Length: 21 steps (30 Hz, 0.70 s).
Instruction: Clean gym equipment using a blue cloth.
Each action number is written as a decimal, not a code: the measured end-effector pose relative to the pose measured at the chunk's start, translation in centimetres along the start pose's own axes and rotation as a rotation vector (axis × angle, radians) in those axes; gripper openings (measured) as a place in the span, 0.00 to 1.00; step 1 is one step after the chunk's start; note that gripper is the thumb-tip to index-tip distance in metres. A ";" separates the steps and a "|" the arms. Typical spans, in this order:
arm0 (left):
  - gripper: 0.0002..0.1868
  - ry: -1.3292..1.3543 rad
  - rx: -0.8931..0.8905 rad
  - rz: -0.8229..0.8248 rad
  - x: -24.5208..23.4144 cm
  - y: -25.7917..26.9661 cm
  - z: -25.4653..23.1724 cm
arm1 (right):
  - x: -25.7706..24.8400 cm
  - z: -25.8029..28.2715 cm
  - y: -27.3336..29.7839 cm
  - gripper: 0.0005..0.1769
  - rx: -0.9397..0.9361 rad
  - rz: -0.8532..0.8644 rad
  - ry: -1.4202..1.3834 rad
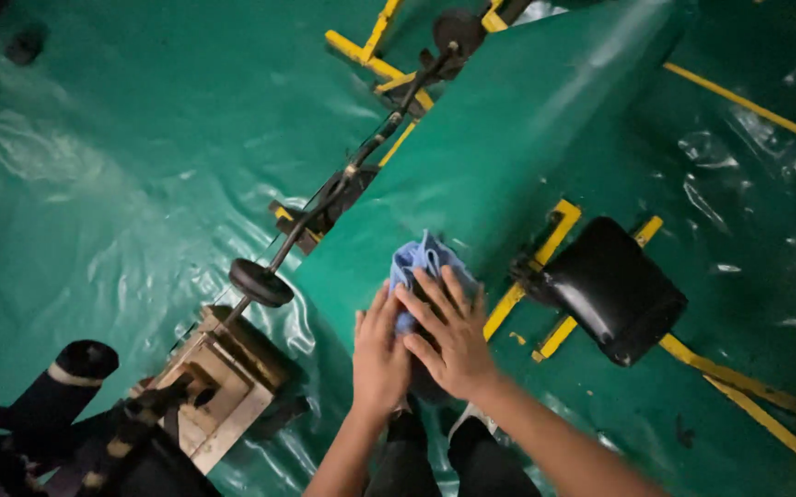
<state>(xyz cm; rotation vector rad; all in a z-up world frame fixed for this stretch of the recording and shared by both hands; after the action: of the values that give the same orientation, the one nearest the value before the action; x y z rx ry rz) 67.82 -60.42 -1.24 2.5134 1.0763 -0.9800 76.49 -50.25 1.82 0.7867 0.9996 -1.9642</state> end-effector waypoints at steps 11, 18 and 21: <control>0.46 -0.517 0.018 0.207 0.6 -0.7 -3.8 | -2.0 -20.9 -10.9 0.36 0.195 -0.276 0.048; 0.47 -0.699 -0.197 0.210 3.2 -3.6 -6.4 | -4.2 -13.2 -8.3 0.27 -0.213 -0.281 0.085; 0.38 -0.560 -0.265 -0.118 6.1 -2.8 -3.9 | -3.8 -11.0 -3.1 0.23 -0.360 -0.118 -0.233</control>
<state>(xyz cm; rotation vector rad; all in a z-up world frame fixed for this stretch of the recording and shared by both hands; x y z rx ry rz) 70.80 -53.30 -2.29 1.8199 1.0872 -1.3602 77.70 -38.34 0.44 0.2985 1.2317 -1.8467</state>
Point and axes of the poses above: each hand's wrist, its own y-axis away from the middle knuckle, its own x-axis out of the palm, z = x × y, the point moved 7 cm from there along -y, towards the middle knuckle, and after that the axes turned 4 degrees about -y, right-handed, at the moved point
